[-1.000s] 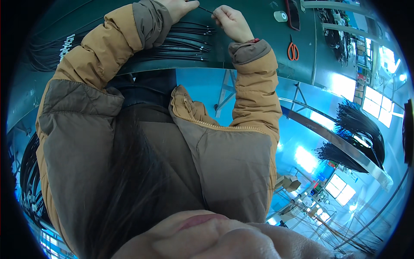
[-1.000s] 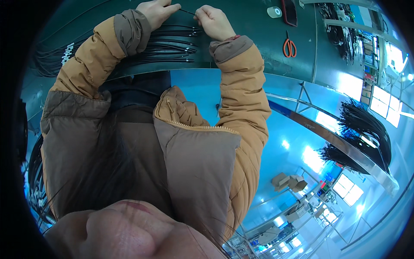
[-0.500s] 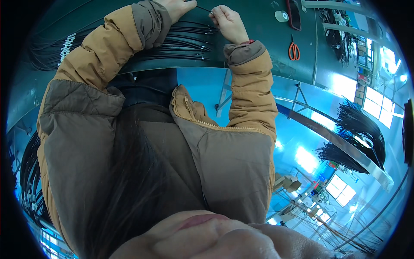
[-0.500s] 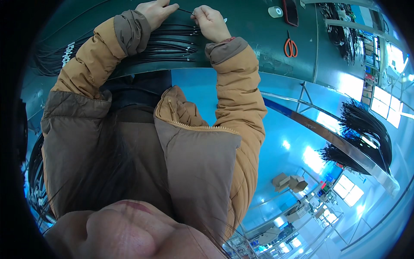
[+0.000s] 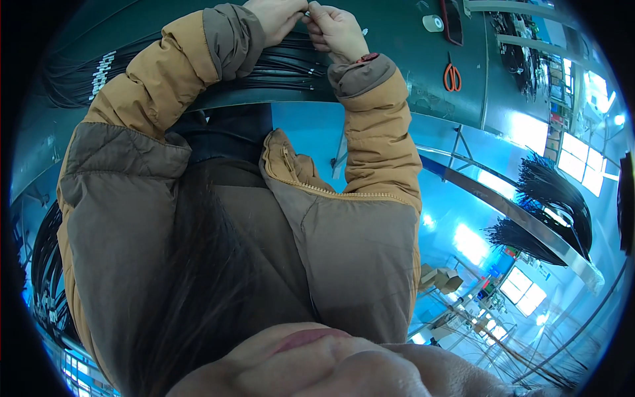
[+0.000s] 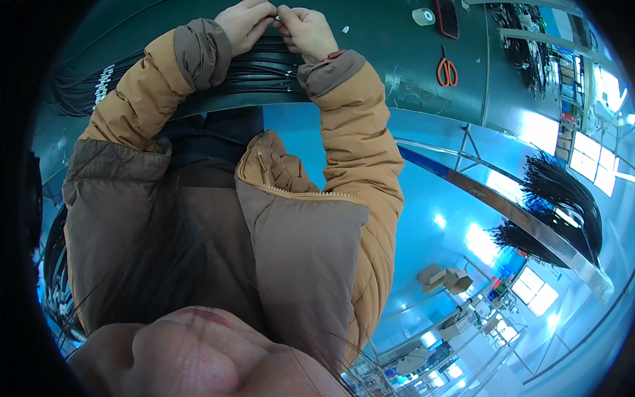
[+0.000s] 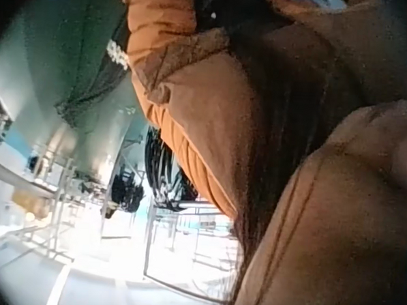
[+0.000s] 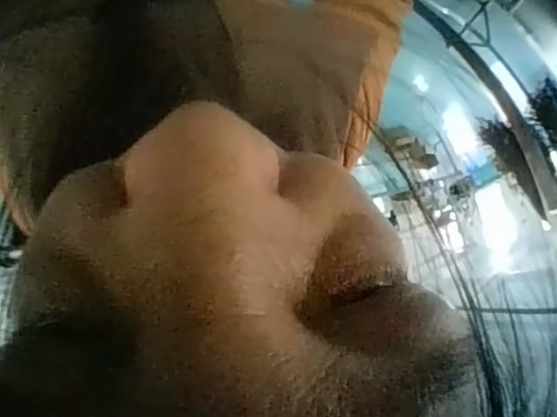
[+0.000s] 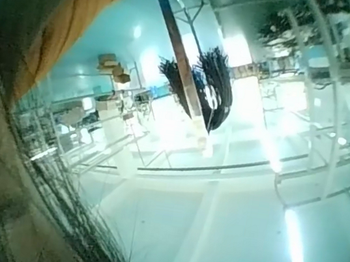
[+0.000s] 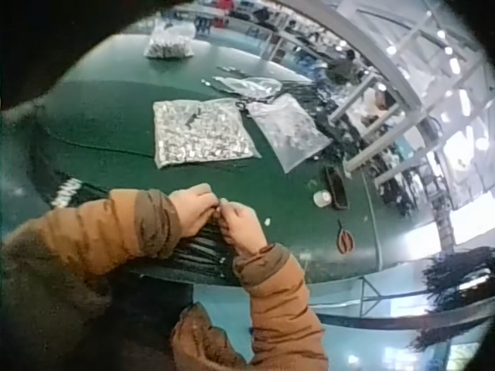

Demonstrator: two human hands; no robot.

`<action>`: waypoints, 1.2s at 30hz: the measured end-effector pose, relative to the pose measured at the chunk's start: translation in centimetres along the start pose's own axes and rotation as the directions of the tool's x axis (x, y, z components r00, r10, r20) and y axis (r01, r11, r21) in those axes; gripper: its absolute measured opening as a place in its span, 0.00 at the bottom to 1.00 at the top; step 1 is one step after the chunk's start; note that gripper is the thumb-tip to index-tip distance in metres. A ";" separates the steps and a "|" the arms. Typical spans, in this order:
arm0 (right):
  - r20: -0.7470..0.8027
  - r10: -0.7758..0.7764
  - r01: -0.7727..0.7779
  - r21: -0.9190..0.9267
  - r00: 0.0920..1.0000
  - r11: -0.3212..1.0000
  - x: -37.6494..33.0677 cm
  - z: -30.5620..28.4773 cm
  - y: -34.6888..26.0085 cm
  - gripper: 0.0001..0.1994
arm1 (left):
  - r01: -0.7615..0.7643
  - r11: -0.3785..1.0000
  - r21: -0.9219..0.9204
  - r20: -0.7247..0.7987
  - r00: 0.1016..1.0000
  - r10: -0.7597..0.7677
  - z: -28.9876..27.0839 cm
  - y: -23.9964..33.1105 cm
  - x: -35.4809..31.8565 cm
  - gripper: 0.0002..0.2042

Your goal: Bundling and organizing groups of black electrical wires on a production floor workbench.

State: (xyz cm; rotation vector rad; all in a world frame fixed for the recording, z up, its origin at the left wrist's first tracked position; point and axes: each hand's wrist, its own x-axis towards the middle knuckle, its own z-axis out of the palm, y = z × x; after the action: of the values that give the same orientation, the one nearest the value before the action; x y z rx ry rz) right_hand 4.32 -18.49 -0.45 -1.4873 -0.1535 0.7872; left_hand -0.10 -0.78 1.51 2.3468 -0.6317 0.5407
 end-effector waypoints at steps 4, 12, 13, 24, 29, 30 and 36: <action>0.100 0.024 -0.061 0.386 0.995 0.920 -1.0 -0.6 -1.3 0.06 | 0.057 0.968 -0.242 -0.047 0.996 -0.071 -1.2 0.3 0.9 0.08; -0.110 -0.078 0.118 0.426 0.991 0.897 -2.2 -0.3 -1.0 0.08 | 0.114 0.985 -0.128 0.010 0.993 -0.114 -0.7 -1.0 0.7 0.06; -0.218 -0.080 0.166 0.413 0.973 0.895 -2.4 0.0 -1.1 0.06 | 0.138 0.983 -0.121 0.025 0.990 -0.136 -0.7 -0.9 0.7 0.06; -0.048 -0.058 0.074 0.547 0.997 0.834 -3.0 -0.9 -0.7 0.10 | 0.116 0.986 -0.122 -0.002 0.993 -0.117 -0.7 -0.8 0.4 0.05; -0.131 -0.157 0.197 0.401 0.979 0.894 -2.9 -0.7 0.0 0.11 | 0.112 0.986 -0.124 -0.004 0.994 -0.114 -0.6 -0.9 0.4 0.05; -0.133 -0.159 0.200 0.405 0.978 0.892 -3.0 -0.7 0.0 0.11 | 0.109 0.987 -0.121 -0.007 0.994 -0.111 -0.5 -0.9 0.4 0.05; -0.112 -0.174 0.206 0.443 0.978 0.872 -3.0 -0.8 0.2 0.08 | 0.131 0.986 -0.101 0.002 0.991 -0.132 -0.5 -1.1 0.4 0.05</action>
State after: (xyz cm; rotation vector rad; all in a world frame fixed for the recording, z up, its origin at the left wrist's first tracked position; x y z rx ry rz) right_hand 2.42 -20.81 0.40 -1.0332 -0.0564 0.5622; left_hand 0.74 0.17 1.53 2.2718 -0.4861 0.4438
